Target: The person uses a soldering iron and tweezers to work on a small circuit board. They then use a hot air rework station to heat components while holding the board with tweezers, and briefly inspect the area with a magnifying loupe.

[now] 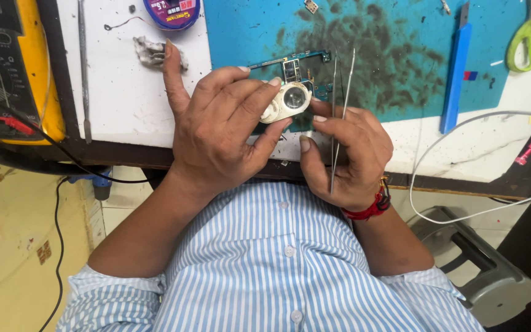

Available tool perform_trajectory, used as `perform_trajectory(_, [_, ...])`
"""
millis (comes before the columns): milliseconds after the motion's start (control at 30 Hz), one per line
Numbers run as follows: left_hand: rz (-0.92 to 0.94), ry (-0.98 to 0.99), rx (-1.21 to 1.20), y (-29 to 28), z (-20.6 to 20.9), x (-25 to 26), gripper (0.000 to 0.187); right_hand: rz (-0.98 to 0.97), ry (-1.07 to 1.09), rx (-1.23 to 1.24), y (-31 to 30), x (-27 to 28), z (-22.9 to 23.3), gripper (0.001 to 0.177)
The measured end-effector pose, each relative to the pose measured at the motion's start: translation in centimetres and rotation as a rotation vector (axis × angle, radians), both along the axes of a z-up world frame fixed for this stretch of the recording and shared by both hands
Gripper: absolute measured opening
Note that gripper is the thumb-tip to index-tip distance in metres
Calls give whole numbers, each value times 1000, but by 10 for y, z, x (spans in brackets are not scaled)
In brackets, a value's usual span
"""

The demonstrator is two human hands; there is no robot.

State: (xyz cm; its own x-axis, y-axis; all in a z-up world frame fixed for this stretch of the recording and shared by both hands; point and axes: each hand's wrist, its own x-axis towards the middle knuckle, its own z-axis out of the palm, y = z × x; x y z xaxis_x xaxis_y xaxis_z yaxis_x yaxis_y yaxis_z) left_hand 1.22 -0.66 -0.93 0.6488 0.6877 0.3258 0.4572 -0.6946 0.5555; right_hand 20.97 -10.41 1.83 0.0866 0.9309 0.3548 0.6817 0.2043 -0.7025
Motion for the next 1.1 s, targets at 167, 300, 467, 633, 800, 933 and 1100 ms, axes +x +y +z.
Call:
perform_trajectory(167, [-8, -16, -20, 2, 3, 2, 36, -1, 5, 6, 0, 1, 0, 38])
perform_trajectory(300, [-11, -20, -26, 4, 5, 2, 36, 9, -10, -5, 1, 1, 0, 38])
perform_trajectory(467, [-13, -30, -47, 4, 8, 3, 36, 21, -25, -3, 2, 1, 2, 38])
perform_trajectory(633, [-16, -37, -51, 4, 6, 3, 35, 18, -29, 6, 2, 1, 1, 38])
perform_trajectory(800, [-16, -31, -39, 4, 5, 3, 36, 24, -28, 10, 2, 1, 1, 39])
perform_trajectory(933, [-17, -37, -36, 4, 5, 4, 35, 21, -26, 10, 1, 1, 0, 38])
perform_trajectory(1100, [-21, -32, -24, 5, 6, 4, 35, 23, -16, 19, 2, 1, 0, 38])
